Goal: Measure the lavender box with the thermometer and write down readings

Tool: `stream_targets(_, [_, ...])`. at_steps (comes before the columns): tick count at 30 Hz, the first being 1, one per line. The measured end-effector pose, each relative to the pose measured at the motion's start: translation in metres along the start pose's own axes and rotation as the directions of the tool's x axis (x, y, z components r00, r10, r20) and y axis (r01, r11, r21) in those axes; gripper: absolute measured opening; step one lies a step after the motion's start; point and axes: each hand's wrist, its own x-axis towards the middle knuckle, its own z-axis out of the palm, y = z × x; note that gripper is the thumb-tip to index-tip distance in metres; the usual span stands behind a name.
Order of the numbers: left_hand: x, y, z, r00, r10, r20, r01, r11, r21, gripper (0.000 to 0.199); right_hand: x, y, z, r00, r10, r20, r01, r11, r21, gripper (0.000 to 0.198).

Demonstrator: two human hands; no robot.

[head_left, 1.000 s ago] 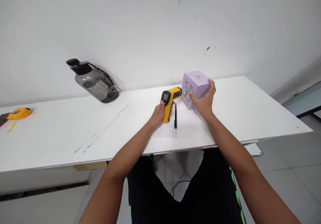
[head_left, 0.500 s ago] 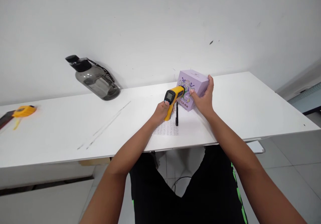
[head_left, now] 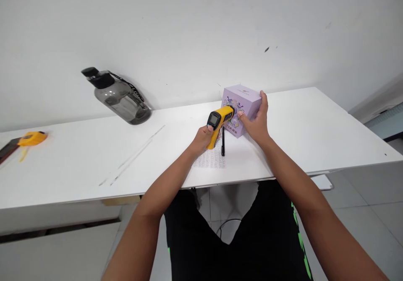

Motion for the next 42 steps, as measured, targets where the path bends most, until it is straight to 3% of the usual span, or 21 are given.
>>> stream_targets(28, [0.0018, -0.0016, -0.0019, 0.999, -0.020, 0.031, 0.020, 1.000, 0.005, 0.096, 0.0042, 0.0012, -0.0032, 0.999, -0.017, 0.041, 0.018, 1.000, -0.026, 0.105])
stream_targets(42, [0.0036, -0.0068, -0.0017, 1.000, 0.001, 0.023, 0.000, 1.000, -0.023, 0.086, 0.0049, 0.0057, -0.0019, 0.999, -0.028, 0.037, 0.029, 0.999, -0.017, 0.106])
